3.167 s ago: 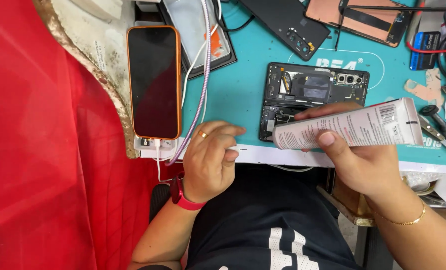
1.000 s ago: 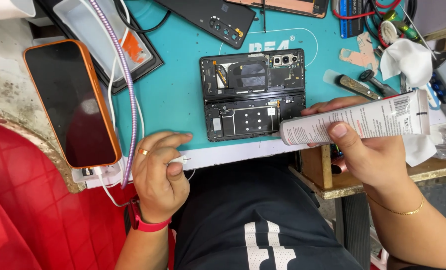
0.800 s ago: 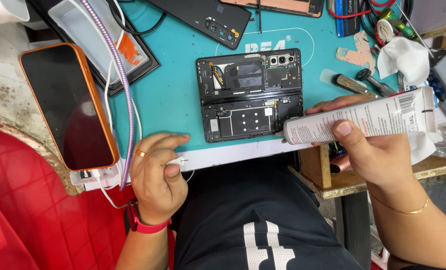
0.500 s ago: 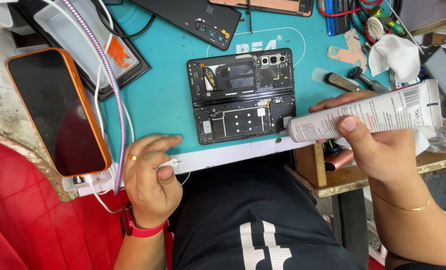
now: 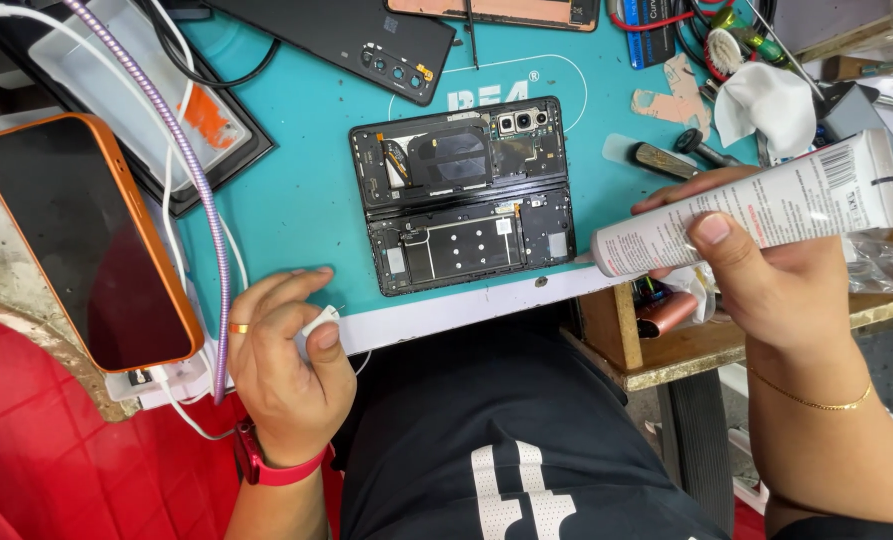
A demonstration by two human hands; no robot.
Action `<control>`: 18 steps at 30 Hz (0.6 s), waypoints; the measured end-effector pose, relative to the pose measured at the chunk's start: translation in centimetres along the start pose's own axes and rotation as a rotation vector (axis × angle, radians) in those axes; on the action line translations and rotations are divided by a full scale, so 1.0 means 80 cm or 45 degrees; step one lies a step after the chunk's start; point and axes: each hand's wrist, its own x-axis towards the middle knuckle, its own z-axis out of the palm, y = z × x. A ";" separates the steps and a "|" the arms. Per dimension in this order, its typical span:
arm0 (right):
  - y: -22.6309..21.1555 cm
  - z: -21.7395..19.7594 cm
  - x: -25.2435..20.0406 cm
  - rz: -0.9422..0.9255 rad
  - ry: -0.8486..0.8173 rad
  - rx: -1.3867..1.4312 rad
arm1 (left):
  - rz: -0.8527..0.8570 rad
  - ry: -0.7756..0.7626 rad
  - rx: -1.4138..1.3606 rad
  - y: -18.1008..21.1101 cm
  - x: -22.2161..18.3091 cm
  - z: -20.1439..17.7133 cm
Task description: The person uses a metal tool to pry open a smartphone casing and then applies a white adhesive from a tube along the internal frame. They use a cotton swab to clean the applied adhesive and handle various phone components and tools on a cluttered workbench.
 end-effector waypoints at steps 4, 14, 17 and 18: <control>0.000 -0.002 0.000 -0.041 0.039 -0.021 | 0.009 0.006 0.016 0.000 -0.001 0.001; -0.015 0.009 0.005 0.042 0.106 0.038 | 0.012 0.009 0.027 0.000 0.000 0.002; 0.003 0.001 0.009 -0.006 0.091 0.025 | 0.014 0.008 0.024 0.000 0.000 0.002; 0.009 -0.001 0.010 -0.013 0.109 0.038 | 0.013 0.005 0.021 0.000 0.000 0.001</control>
